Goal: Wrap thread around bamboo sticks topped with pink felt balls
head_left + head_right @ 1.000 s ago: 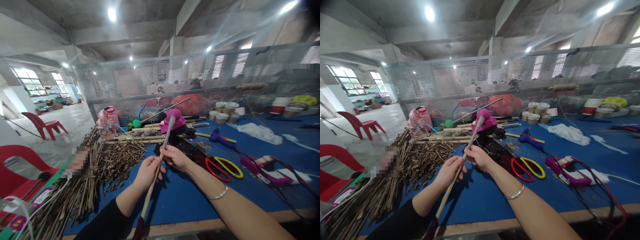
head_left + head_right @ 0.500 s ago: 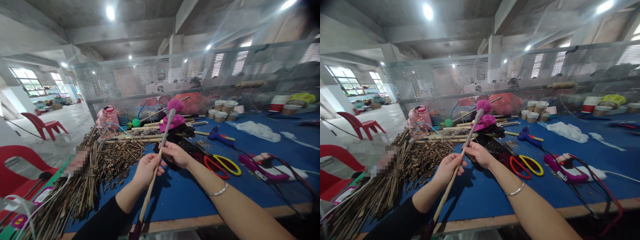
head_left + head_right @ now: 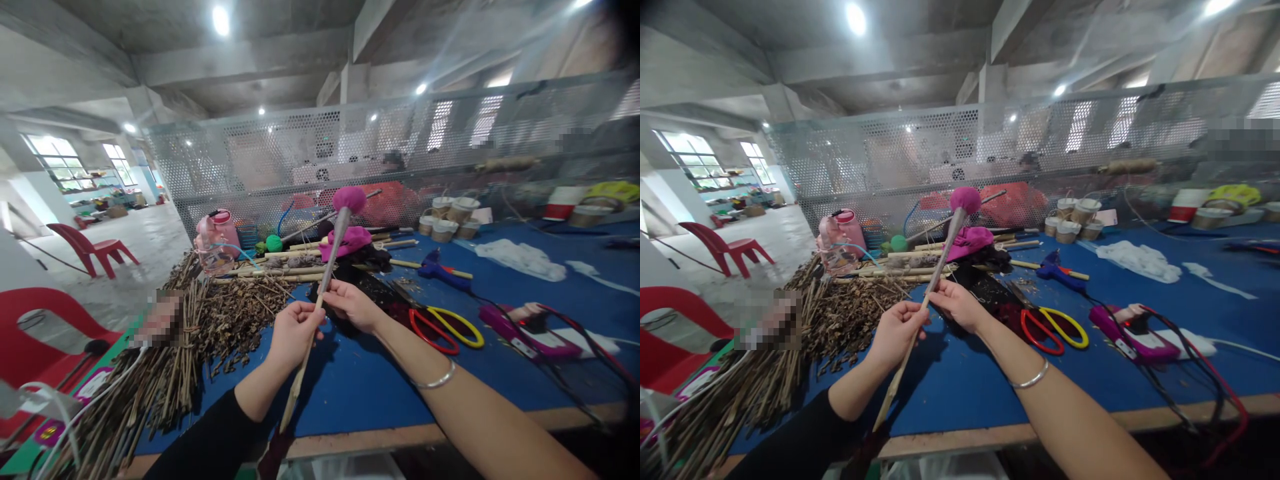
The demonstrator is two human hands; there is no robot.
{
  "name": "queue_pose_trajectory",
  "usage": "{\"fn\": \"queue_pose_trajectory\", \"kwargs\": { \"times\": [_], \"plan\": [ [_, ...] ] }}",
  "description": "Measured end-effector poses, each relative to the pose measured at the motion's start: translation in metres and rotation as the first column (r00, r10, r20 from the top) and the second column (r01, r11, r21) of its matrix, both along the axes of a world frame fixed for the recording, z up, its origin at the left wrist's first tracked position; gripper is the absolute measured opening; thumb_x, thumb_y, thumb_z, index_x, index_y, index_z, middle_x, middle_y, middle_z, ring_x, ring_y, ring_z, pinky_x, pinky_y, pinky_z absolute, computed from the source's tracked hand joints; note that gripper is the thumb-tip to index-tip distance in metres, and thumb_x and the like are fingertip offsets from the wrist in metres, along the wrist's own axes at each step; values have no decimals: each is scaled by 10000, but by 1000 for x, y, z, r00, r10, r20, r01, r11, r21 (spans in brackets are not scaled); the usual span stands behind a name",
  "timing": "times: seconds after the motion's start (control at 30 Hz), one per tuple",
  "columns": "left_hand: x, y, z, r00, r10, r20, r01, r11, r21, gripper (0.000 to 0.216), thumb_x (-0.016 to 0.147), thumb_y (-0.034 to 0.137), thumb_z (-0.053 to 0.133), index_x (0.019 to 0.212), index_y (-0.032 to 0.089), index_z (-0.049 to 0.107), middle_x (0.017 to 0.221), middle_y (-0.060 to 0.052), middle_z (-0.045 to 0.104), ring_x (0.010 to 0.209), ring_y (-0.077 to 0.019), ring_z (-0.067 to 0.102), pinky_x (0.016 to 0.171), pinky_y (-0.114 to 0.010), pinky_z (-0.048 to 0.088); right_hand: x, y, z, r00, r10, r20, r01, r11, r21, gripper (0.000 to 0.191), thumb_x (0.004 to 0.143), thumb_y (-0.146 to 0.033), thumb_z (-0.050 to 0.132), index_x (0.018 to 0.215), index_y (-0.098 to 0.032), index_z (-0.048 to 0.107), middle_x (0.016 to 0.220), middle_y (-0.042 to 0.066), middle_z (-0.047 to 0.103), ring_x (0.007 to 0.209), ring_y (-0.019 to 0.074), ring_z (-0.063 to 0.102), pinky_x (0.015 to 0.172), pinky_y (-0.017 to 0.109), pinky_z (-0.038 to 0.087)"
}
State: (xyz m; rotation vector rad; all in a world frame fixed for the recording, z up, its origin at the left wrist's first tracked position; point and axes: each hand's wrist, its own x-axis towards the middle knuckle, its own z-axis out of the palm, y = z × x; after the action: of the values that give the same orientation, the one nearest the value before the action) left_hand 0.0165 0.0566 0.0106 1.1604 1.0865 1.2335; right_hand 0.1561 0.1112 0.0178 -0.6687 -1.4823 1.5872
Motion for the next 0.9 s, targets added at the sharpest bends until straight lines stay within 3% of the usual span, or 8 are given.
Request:
{"fn": "queue_pose_trajectory", "kwargs": {
  "times": [0.13, 0.23, 0.33, 0.47, 0.53, 0.67, 0.8, 0.9],
  "plan": [
    [-1, 1, 3, 971, -161, 175, 167, 986, -24, 351, 671, 448, 623, 779, 122, 548, 611, -18, 625, 365, -50, 477, 355, -161, 338, 3, 0, 0, 996, 63, -70, -67, 996, -62, 313, 698, -381, 644, 876, -152, 525, 451, -104, 322, 355, 27, 157, 344, 191, 72],
    [-1, 1, 1, 951, -230, 208, 244, 969, -44, 370, 722, 476, 541, 821, 120, 567, 535, 6, 585, 305, -49, 423, 316, -170, 282, 2, 0, -2, 997, 48, -68, -54, 994, -92, 292, 693, -389, 646, 803, -154, 511, 434, -101, 334, 345, 23, 152, 343, 191, 61],
    [0, -1, -2, 974, -196, 112, 201, 979, -34, 366, 742, 486, 505, 847, 138, 541, 508, 24, 550, 316, -66, 428, 322, -178, 280, -1, 0, -4, 1000, -5, -17, 3, 995, -97, 295, 685, -394, 653, 735, -156, 486, 402, -112, 301, 334, 21, 148, 339, 195, 60],
    [1, -2, -2, 999, -6, -53, 13, 991, 130, 313, 630, 359, 686, 798, 151, 523, 545, 58, 505, 417, -44, 441, 405, -158, 316, -4, 0, -6, 998, -36, 58, 39, 998, -44, 312, 665, -391, 673, 718, -150, 483, 425, -108, 328, 338, 16, 185, 344, 194, 79],
    [1, -3, -1, 996, 18, -85, -7, 992, 123, 310, 602, 342, 712, 748, 146, 521, 518, 59, 500, 422, -47, 446, 419, -161, 326, -5, -1, -6, 998, -36, 60, 37, 999, -19, 311, 674, -395, 667, 750, -142, 504, 452, -96, 377, 341, 14, 201, 348, 194, 88],
    [1, -4, 4, 996, -85, 32, 85, 996, -8, 352, 645, 431, 654, 788, 138, 521, 584, 3, 602, 379, -68, 491, 383, -179, 353, -4, -3, -4, 999, 21, -34, -23, 997, -69, 328, 694, -406, 648, 860, -148, 528, 486, -85, 434, 338, 16, 195, 344, 194, 93],
    [-2, -3, 7, 967, -205, 150, 210, 978, -18, 357, 664, 463, 617, 775, 139, 517, 586, -21, 626, 332, -73, 478, 345, -184, 343, -2, -6, -3, 991, 89, -97, -102, 984, -145, 345, 661, -400, 674, 853, -160, 518, 507, -74, 474, 339, 19, 212, 343, 185, 94],
    [-3, 0, 5, 957, -246, 156, 254, 967, -32, 364, 684, 477, 589, 800, 137, 530, 601, -30, 631, 330, -73, 474, 335, -180, 320, -2, -6, -2, 996, 74, -54, -82, 983, -161, 319, 664, -408, 665, 785, -173, 487, 525, -60, 509, 332, 19, 238, 338, 178, 90]
  ]
}}
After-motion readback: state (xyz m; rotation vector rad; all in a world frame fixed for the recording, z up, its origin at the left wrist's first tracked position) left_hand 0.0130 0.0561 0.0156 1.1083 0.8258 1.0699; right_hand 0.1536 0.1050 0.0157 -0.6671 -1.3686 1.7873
